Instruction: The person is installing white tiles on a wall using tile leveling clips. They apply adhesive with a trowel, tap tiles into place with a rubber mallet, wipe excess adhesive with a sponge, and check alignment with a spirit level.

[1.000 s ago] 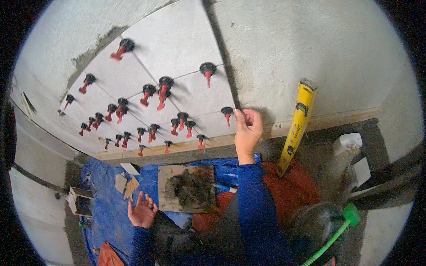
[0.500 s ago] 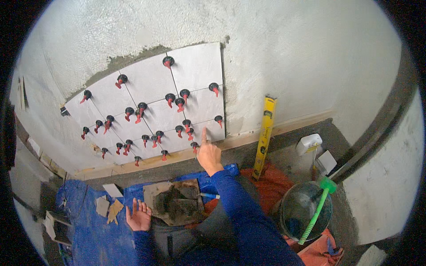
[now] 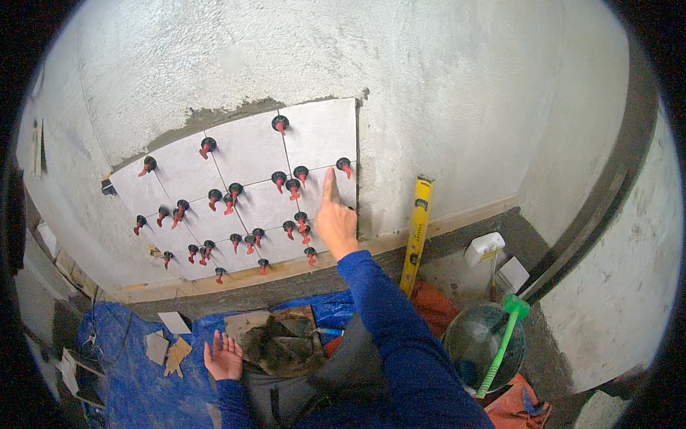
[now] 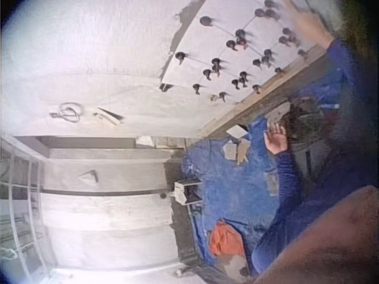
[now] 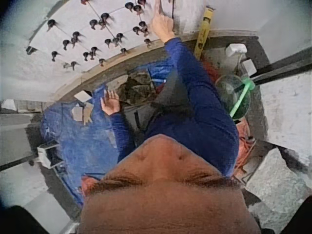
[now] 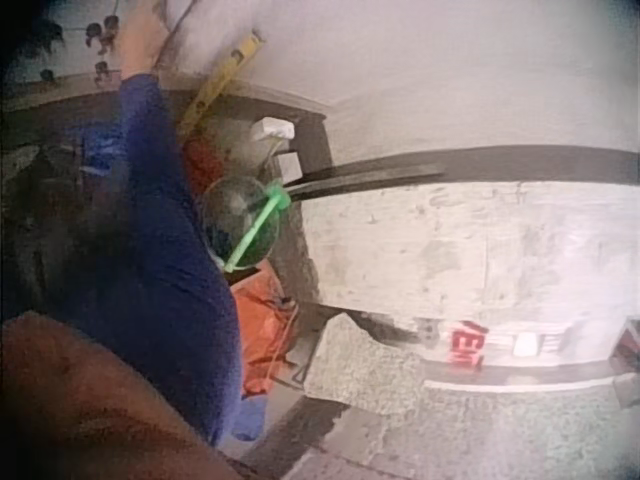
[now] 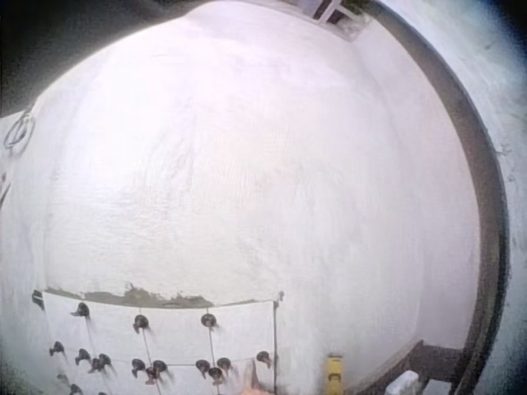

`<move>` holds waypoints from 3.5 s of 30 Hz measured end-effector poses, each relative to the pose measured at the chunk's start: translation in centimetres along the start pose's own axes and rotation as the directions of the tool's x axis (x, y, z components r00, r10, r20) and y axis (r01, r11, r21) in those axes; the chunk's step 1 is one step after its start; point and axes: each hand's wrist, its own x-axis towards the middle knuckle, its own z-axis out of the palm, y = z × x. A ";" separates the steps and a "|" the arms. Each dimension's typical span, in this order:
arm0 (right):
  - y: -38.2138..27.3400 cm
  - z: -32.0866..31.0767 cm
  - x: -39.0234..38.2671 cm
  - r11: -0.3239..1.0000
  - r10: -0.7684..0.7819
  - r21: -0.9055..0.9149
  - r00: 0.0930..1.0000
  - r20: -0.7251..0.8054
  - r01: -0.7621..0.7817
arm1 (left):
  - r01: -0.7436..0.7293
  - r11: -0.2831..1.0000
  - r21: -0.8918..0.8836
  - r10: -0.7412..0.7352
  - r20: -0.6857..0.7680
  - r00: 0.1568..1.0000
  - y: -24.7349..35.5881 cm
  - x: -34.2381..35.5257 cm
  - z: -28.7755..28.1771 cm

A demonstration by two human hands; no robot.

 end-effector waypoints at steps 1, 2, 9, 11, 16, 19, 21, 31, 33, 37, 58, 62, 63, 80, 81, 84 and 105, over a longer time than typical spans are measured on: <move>0.3 0.1 -0.4 1.000 0.002 0.006 0.999 0.042 -0.002 | 0.002 1.000 0.010 -0.002 0.019 1.000 0.0 0.0 0.0; 0.7 0.0 -0.9 1.000 0.006 0.024 0.998 0.070 -0.008 | 0.000 1.000 0.009 0.000 -0.014 1.000 0.0 0.1 -0.1; 5.6 -4.4 1.3 0.942 0.113 0.333 0.968 -0.224 -0.033 | 0.040 0.998 0.054 -0.037 -0.051 0.998 0.3 0.3 -0.6; 6.5 -5.9 3.4 0.948 0.069 0.317 0.960 -0.272 0.021 | 0.047 0.995 0.089 -0.034 -0.144 0.989 0.3 0.4 -0.6; 6.6 -6.3 5.1 0.982 0.026 0.186 0.998 -0.063 -0.014 | 0.044 0.989 0.144 -0.018 -0.181 0.983 0.0 0.6 -0.4; 6.9 -5.3 3.9 0.959 0.011 0.283 0.997 -0.079 0.012 | 0.030 0.987 0.155 0.002 -0.206 0.979 -0.4 0.3 -0.2; 7.3 -4.5 3.2 0.952 0.000 0.304 0.995 -0.102 0.031 | 0.042 0.990 0.134 -0.016 -0.189 0.982 -0.5 0.1 -0.2; 16.7 -6.6 -12.4 0.973 0.216 0.117 0.965 -0.146 -0.200 | 0.044 0.983 0.181 -0.019 -0.138 0.990 -0.1 0.0 -0.9; 20.9 -10.1 -18.8 0.892 0.451 0.071 0.866 -0.214 -0.447 | 0.026 0.978 0.209 -0.002 -0.115 0.993 0.2 -0.2 -1.1; 28.1 -16.7 -31.8 0.635 0.687 -0.302 0.699 -0.198 -0.711 | 0.019 0.973 0.229 0.028 -0.197 0.980 0.4 0.0 -1.1; 38.9 -5.3 -45.0 0.593 0.805 -0.604 0.371 0.463 -0.532 | 0.025 0.986 0.162 -0.010 -0.090 0.996 -2.7 0.4 0.1; 38.9 -6.0 -45.2 0.582 0.813 -0.624 0.351 0.465 -0.521 | 0.022 0.986 0.163 -0.010 -0.071 0.997 -2.8 0.4 0.4; 39.0 -6.1 -45.3 0.585 0.811 -0.627 0.350 0.469 -0.515 | 0.017 0.987 0.160 -0.007 -0.064 0.998 -2.9 0.4 0.5; 44.6 -9.2 -49.2 0.641 0.765 -0.699 0.334 0.550 -0.316 | 0.020 0.998 0.066 -0.016 -0.071 0.997 -2.9 1.1 0.7; 45.4 -9.1 -49.7 0.654 0.754 -0.695 0.332 0.567 -0.298 | 0.024 0.998 0.062 -0.021 -0.056 0.998 -2.8 1.1 0.7; 48.1 -8.6 -50.8 0.690 0.719 -0.687 0.328 0.613 -0.228 | 0.001 0.999 0.046 0.000 -0.027 1.000 -2.8 1.1 0.1; 37.2 -11.1 -41.3 0.347 0.870 -0.003 0.321 0.375 -0.938 | 0.015 1.000 0.013 -0.014 -0.069 0.998 -2.7 0.8 0.3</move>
